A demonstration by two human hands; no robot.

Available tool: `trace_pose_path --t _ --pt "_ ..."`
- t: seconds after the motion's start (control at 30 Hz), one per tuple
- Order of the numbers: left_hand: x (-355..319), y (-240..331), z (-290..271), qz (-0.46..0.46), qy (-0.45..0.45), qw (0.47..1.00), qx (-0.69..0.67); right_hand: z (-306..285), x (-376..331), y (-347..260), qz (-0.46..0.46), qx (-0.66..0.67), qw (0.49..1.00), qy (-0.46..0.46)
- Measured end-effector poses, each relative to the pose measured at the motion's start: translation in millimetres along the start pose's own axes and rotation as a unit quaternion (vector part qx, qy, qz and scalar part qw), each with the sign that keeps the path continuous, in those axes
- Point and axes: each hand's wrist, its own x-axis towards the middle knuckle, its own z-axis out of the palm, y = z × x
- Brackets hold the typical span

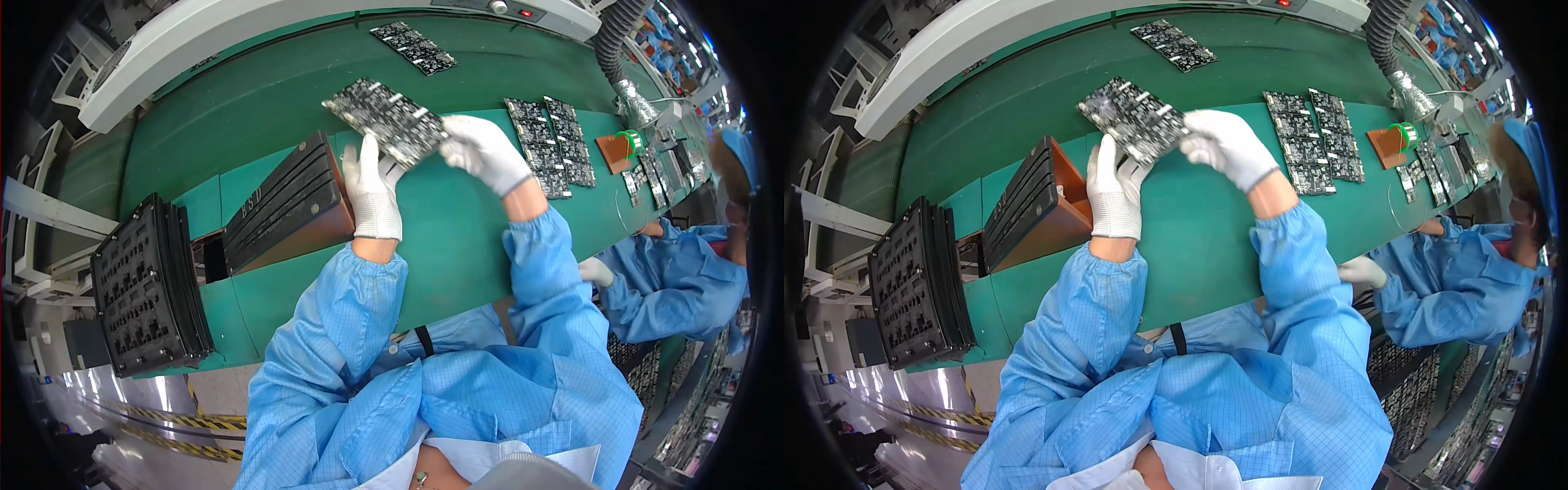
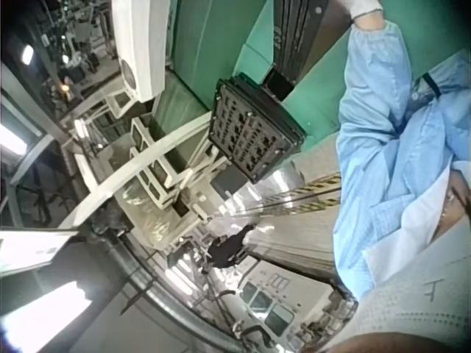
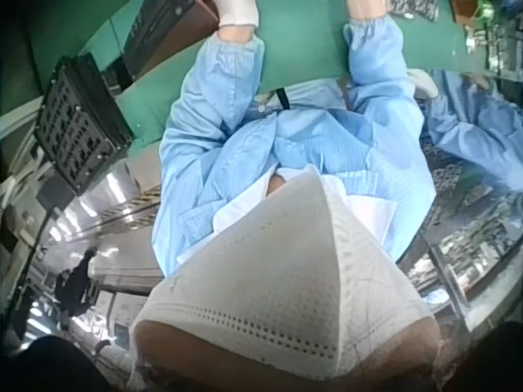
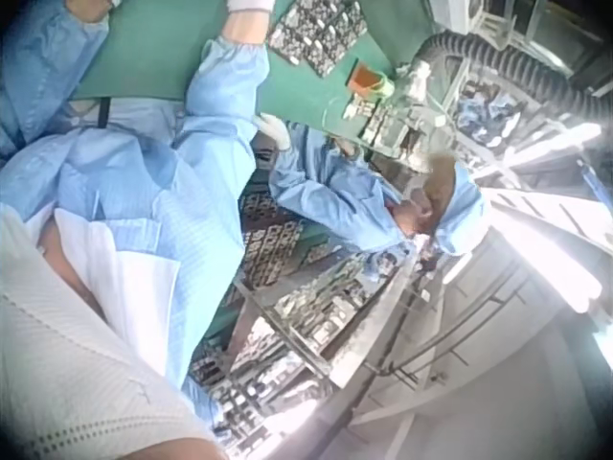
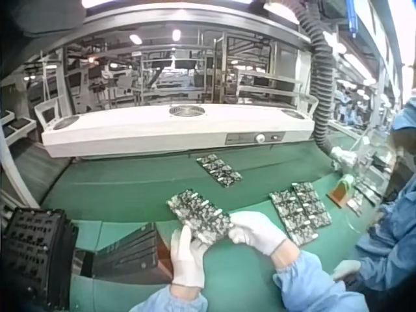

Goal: Inspecting and sorting electronic circuit boards on an assembly line production floor.

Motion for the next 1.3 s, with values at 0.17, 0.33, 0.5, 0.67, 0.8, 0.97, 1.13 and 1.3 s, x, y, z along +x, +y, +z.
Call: trace_pose_path --t 0.17,0.33,0.5,0.67,0.8,0.97,1.13,1.3 --pt "4.5 -14.9 1.3 0.004 -0.018 0.995 0.098 15.0 92.5 4.9 0.0 0.016 1.0 0.009" --pt "1.4 -8.0 -5.8 0.009 -0.008 0.991 0.132 61.9 122.4 4.3 0.013 -0.299 0.952 0.065" --pt "1.3 -12.6 -3.6 -0.01 -0.006 0.994 0.113 -8.4 148.8 -3.5 -0.168 -0.652 0.687 0.272" --pt "-3.0 -10.3 -2.3 0.008 -0.032 0.989 0.143 -42.0 154.7 -25.4 -0.14 -0.728 0.564 0.364" --pt "-0.7 -12.4 -6.7 0.008 -0.061 0.989 0.133 -68.1 167.1 -36.8 -0.08 -0.723 0.55 0.411" --pt "-1.2 -9.2 0.2 -0.008 -0.045 0.986 0.159 -75.5 162.5 -43.6 -0.016 -0.707 0.612 0.353" --pt "-3.5 -2.7 -2.1 0.002 -0.045 0.985 0.169 -43.0 147.5 -32.5 0.001 -0.696 0.594 0.403" --pt "-2.8 -1.7 -4.6 0.0 -0.059 0.98 0.188 -23.7 129.9 -32.7 0.034 -0.675 0.604 0.423"
